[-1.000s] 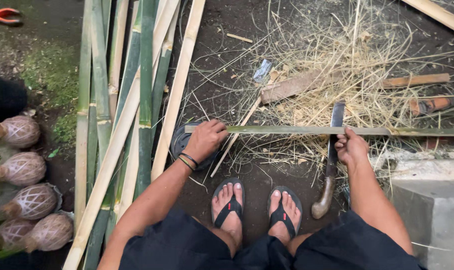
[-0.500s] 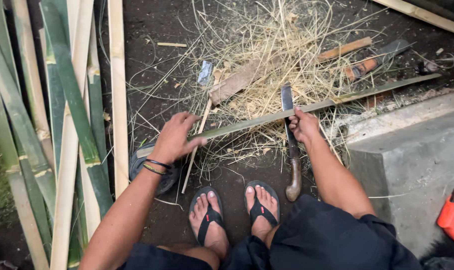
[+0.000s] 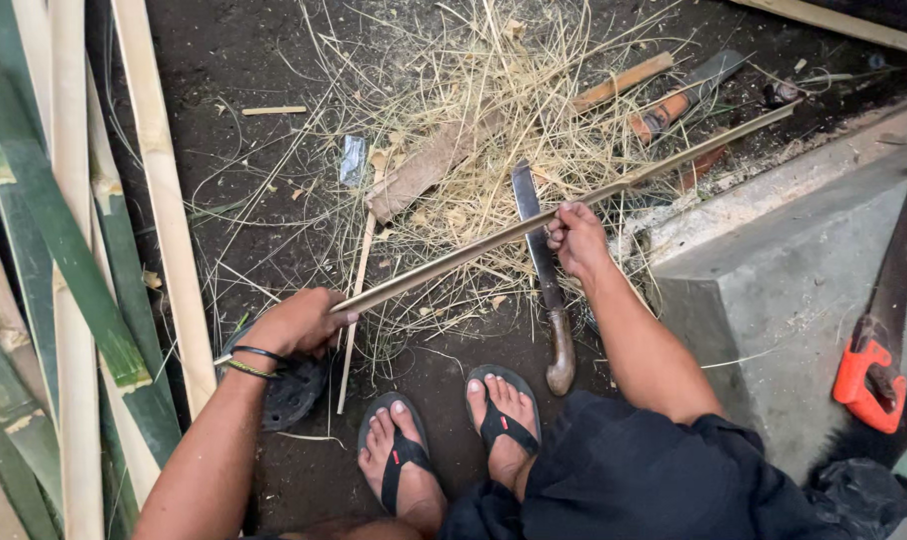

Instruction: The person splits and strips a piece of bamboo by hand using a machete while sitting on the ground. They use the tool to remove the outer green layer and then thin the strip by peeling away layers from the inside.

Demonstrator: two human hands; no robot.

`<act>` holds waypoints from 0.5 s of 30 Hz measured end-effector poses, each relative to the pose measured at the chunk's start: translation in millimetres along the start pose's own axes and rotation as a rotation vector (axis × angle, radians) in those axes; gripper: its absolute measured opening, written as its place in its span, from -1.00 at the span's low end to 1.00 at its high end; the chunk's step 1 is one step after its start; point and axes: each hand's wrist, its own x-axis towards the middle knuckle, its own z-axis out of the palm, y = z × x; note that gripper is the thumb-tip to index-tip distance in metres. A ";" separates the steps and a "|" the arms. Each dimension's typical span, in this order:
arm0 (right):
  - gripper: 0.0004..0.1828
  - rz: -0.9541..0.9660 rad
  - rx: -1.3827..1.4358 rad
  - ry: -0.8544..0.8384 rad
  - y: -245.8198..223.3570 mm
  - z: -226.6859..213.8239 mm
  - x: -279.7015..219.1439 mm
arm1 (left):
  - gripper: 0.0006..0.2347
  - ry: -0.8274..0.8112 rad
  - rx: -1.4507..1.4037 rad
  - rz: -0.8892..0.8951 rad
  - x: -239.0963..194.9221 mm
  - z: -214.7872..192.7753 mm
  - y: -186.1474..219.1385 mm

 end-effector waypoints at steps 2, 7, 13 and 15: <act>-0.90 -0.022 0.022 0.006 0.1 -6.8 0.3 | -0.69 -0.109 -0.130 -0.082 -1.9 -3.8 3.8; -0.93 -0.043 0.160 0.253 -12.6 -50.3 8.9 | -0.70 -0.171 -0.210 -0.170 -13.7 -10.3 9.9; -0.80 -0.035 -0.006 0.284 -32.6 -51.0 -2.5 | -0.70 -0.184 -0.236 -0.182 -14.0 -2.6 9.7; -0.77 -0.019 -0.111 0.220 -33.4 -35.4 -4.5 | -0.70 -0.195 -0.247 -0.160 -10.9 1.9 5.1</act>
